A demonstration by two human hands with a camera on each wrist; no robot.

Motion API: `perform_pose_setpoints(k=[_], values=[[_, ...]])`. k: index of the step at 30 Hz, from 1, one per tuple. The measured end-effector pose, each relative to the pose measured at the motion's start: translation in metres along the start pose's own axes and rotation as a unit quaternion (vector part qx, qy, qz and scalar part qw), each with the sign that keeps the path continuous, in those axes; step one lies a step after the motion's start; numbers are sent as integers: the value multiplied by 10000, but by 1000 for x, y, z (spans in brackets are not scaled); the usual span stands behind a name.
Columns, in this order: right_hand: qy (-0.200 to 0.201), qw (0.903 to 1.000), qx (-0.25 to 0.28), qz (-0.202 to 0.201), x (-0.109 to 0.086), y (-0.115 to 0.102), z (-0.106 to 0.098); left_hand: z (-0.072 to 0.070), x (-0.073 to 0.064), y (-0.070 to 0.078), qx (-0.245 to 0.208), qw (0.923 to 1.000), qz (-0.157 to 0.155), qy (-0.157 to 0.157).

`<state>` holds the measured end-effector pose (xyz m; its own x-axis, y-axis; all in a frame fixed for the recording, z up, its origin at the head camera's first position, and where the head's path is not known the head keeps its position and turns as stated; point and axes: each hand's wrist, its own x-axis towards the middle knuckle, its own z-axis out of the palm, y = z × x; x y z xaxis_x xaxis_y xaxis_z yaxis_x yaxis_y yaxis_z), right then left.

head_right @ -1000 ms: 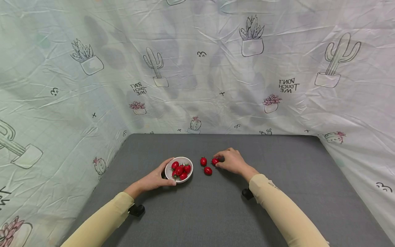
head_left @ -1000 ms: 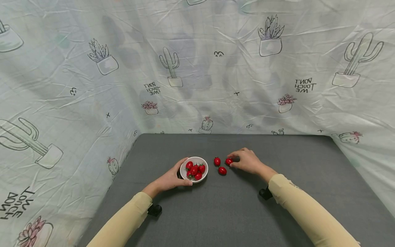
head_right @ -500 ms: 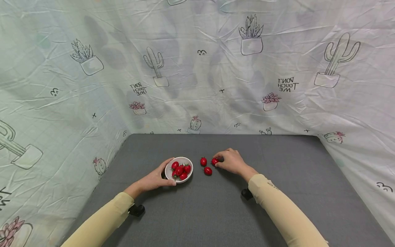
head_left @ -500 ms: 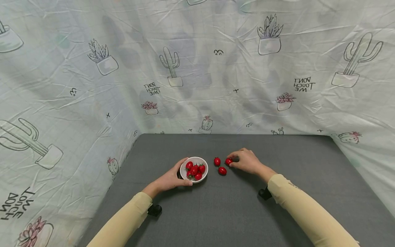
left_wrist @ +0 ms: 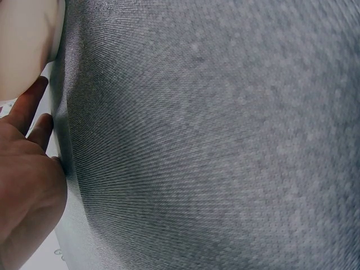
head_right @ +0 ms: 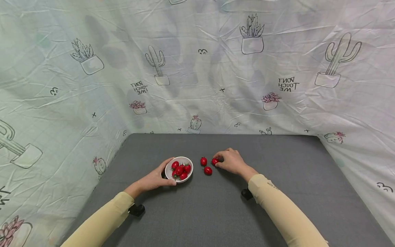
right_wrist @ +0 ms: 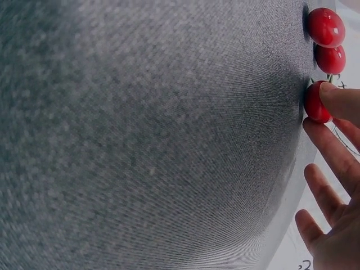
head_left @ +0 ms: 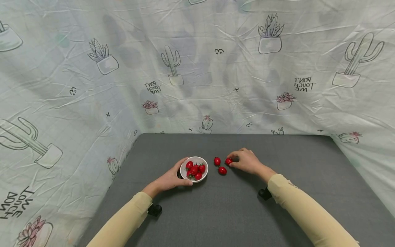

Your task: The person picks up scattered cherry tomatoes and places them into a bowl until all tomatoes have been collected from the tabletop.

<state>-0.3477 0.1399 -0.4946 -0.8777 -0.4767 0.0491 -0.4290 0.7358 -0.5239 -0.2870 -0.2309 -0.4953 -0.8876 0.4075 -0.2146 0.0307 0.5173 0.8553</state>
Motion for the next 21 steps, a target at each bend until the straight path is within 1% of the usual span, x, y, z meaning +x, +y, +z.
perform_pose_setpoints(k=[6, 15, 21], values=[[25, 10000, 56, -17, 0, -1, -2, -1, 0, 0, 36, 10000, -44, 2], [276, 9992, 266, 109, 8, -5, -14, -9, 9, -3, 9, 10000, -46, -79], [314, 9986, 410, 122, 13, -10, -20, -14, 15, -7, 4, 9999, 33, -126]])
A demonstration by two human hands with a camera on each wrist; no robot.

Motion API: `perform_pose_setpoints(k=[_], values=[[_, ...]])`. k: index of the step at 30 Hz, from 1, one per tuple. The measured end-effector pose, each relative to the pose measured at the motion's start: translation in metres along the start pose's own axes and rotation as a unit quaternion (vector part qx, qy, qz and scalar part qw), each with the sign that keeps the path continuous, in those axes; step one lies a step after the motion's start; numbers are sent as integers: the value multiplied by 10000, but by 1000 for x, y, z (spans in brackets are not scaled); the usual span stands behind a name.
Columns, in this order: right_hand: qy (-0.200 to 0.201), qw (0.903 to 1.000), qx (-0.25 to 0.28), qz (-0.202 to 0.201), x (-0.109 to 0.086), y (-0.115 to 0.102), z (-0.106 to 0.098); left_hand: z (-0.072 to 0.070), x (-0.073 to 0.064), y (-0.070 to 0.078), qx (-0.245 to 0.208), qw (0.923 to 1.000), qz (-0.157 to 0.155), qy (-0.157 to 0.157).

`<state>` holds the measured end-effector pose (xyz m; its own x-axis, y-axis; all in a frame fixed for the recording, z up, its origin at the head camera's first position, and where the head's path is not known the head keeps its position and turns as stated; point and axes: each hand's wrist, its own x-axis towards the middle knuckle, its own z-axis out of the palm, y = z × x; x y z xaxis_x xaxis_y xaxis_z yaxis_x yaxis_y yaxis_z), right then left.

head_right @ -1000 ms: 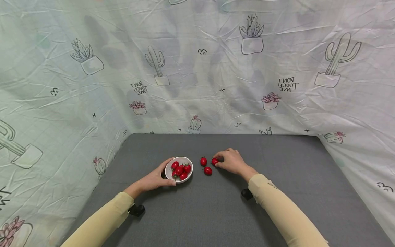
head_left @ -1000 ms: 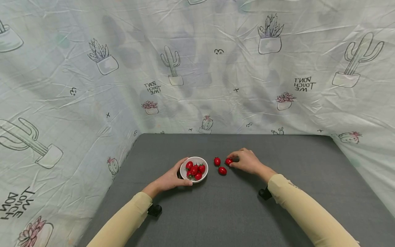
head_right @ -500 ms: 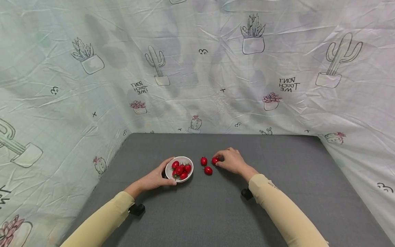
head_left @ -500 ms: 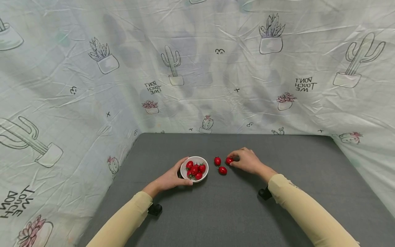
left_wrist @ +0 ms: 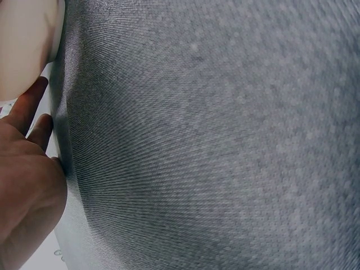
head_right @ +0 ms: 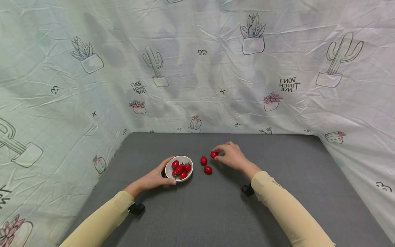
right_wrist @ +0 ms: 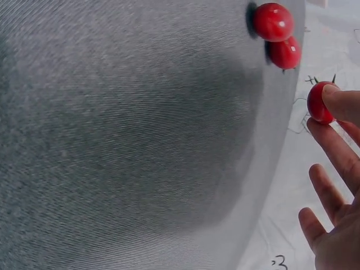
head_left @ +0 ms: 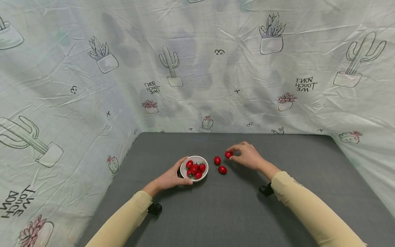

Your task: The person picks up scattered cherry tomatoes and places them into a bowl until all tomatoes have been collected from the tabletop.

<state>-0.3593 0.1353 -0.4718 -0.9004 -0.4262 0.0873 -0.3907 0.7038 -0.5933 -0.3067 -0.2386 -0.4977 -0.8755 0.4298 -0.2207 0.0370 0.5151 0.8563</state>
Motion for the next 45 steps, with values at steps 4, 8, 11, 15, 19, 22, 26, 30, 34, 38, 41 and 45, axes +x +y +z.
perform_pose_setpoints(k=[4, 8, 11, 15, 19, 22, 26, 30, 34, 38, 41, 45], values=[[-14, 9998, 188, -11, 1, -4, -4, 0, 0, 0, 24, 10000, -12, 12], [-4, 9996, 275, -59, 1, -8, -6, 0, 0, 0, 36, 10000, 6, 8], [3, 9994, 335, -86, 2, -12, -7, 0, 0, 1, 24, 10000, 23, 16], [-7, 9989, 441, -134, 4, -20, -8, 0, 0, 1, -3, 10000, 27, 10], [-24, 9982, 549, -237, 6, -28, -8, 3, -3, 2, -25, 10000, 19, 39], [-60, 9976, 629, -270, 8, -34, -8, 5, -6, 3, -1, 10000, 18, 68], [-121, 9969, 728, -269, 10, -43, -8, 9, -9, 4, 32, 10000, 3, 87], [-126, 9965, 780, -254, 12, -50, -6, 13, -12, 4, 41, 9999, -34, 119], [-88, 9967, 761, -272, 18, -55, -4, 13, -12, 4, 34, 9999, -51, 142], [-90, 9966, 722, -378, 23, -59, -2, 14, -11, 4, 4, 9998, -99, 150], [-124, 9961, 741, -462, 26, -62, -1, 14, -11, 4, -2, 9998, -106, 154], [-192, 9957, 729, -533, 30, -65, 1, 14, -12, 6, 20, 9998, -120, 155]])
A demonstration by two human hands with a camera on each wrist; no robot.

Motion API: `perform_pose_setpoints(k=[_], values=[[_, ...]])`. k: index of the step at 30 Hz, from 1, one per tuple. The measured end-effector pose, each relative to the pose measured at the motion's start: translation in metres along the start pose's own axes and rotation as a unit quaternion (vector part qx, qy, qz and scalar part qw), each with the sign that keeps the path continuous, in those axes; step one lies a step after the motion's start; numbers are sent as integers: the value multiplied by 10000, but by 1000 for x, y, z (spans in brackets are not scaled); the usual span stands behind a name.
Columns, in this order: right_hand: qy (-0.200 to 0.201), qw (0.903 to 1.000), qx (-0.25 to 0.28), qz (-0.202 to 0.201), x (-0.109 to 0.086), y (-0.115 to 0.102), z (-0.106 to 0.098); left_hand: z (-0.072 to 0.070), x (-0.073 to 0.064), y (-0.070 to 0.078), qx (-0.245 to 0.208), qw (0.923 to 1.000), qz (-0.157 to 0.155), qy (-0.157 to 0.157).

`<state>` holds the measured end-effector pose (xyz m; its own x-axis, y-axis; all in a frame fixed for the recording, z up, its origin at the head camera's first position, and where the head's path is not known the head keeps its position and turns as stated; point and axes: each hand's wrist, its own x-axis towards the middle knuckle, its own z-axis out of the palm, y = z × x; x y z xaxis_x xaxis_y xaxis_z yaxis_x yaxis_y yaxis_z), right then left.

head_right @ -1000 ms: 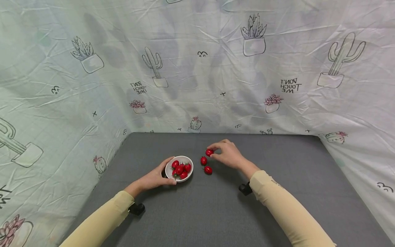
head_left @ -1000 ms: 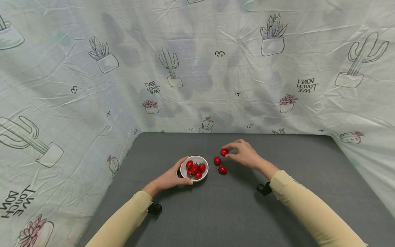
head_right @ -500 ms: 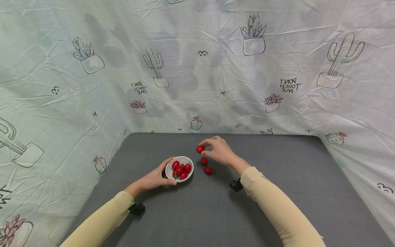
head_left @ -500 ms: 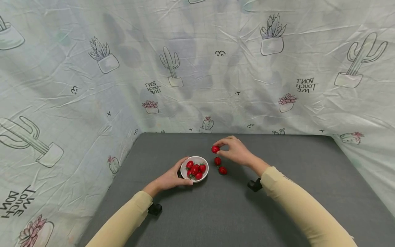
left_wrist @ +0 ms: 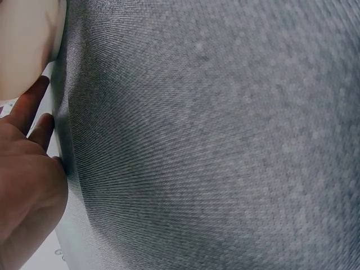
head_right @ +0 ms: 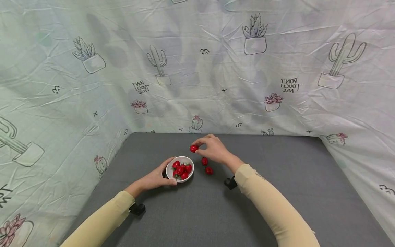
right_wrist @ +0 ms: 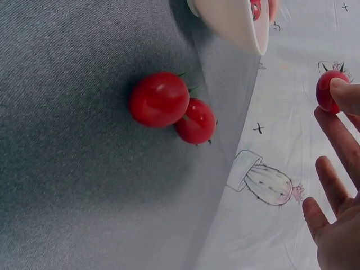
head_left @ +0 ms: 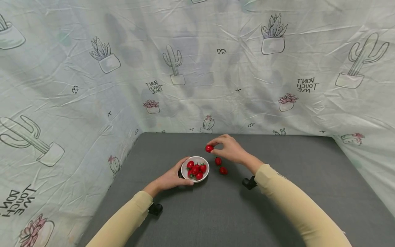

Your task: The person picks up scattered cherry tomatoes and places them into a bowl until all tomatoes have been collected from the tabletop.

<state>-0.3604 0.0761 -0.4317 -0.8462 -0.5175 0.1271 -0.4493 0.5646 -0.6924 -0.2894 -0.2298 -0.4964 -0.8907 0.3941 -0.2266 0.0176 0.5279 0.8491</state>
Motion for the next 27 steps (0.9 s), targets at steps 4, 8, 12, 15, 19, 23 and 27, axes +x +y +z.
perform_pose_setpoints(k=[4, 8, 12, 15, 19, 23, 27], values=[[-74, 9999, -67, -130, 4, -3, 2, -1, 1, 0, 16, 10000, -2, 9], [-114, 9997, -72, -220, 8, -7, 5, -2, 2, -1, -12, 10000, -45, -4], [-135, 9997, -58, -215, 12, -10, 9, -3, 4, -3, -59, 10000, -15, -43], [-174, 9995, -61, -240, 15, -11, 12, -4, 5, -3, -80, 9999, 45, -68], [-217, 9993, -70, -281, 18, -12, 16, -5, 6, -3, -71, 9999, 42, -92], [-262, 9991, -51, -316, 22, -12, 20, -6, 7, -3, -89, 9999, 9, -101], [-304, 9987, -74, -413, 25, -12, 25, -7, 8, -3, -101, 9999, 39, -113]])
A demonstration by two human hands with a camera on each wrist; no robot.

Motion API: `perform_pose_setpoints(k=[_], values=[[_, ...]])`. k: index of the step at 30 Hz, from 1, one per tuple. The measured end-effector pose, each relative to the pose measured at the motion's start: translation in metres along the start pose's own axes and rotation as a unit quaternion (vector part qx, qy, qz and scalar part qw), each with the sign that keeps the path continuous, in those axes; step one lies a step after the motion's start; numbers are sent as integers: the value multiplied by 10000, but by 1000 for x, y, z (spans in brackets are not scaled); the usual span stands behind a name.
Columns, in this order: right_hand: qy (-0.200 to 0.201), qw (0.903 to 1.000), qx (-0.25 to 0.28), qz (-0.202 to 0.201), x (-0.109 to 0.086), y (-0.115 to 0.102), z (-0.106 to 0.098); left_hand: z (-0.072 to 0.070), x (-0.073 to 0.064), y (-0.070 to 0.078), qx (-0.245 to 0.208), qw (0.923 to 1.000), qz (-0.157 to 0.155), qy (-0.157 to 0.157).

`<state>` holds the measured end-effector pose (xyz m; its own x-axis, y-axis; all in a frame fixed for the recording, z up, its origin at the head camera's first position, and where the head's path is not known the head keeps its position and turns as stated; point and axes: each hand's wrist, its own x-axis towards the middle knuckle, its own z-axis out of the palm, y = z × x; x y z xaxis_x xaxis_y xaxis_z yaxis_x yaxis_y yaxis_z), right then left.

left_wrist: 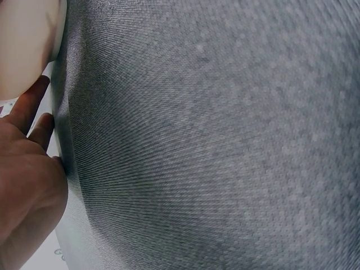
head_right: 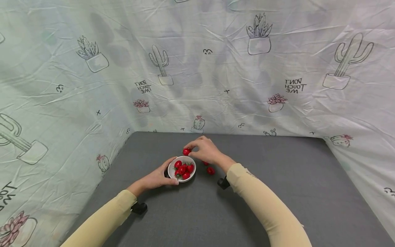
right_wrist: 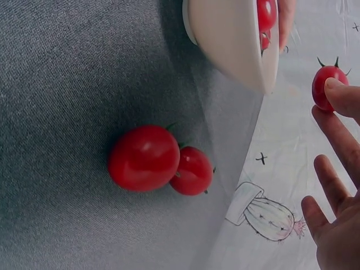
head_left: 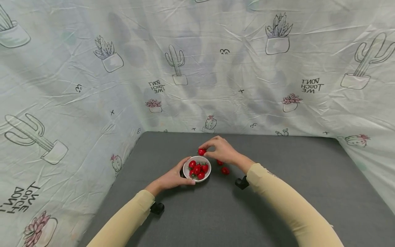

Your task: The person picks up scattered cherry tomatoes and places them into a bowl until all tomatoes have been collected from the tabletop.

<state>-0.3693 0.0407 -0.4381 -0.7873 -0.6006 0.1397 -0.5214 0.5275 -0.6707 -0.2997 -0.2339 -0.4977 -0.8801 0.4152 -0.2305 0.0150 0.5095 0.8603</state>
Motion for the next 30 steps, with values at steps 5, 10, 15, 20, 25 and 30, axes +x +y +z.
perform_pose_setpoints(k=[5, 10, 15, 20, 25, 30], values=[[-83, 9999, -65, -70, 1, -1, 4, 0, 1, 0, -69, 10000, 61, -31], [-163, 9998, -102, -100, 1, -2, 7, -1, 0, 0, -131, 9999, 52, -73], [-264, 9994, -202, -112, 1, -2, 11, -1, 0, 1, -78, 9999, 20, -63], [-320, 9987, -359, -157, 2, -1, 13, 0, 0, 2, -58, 10000, 8, -40], [-351, 9981, -485, -174, 3, -1, 15, 1, 0, 1, -32, 10000, 1, -23], [-385, 9976, -558, -125, 4, 0, 15, 1, 1, 1, -37, 10000, 16, -27]])
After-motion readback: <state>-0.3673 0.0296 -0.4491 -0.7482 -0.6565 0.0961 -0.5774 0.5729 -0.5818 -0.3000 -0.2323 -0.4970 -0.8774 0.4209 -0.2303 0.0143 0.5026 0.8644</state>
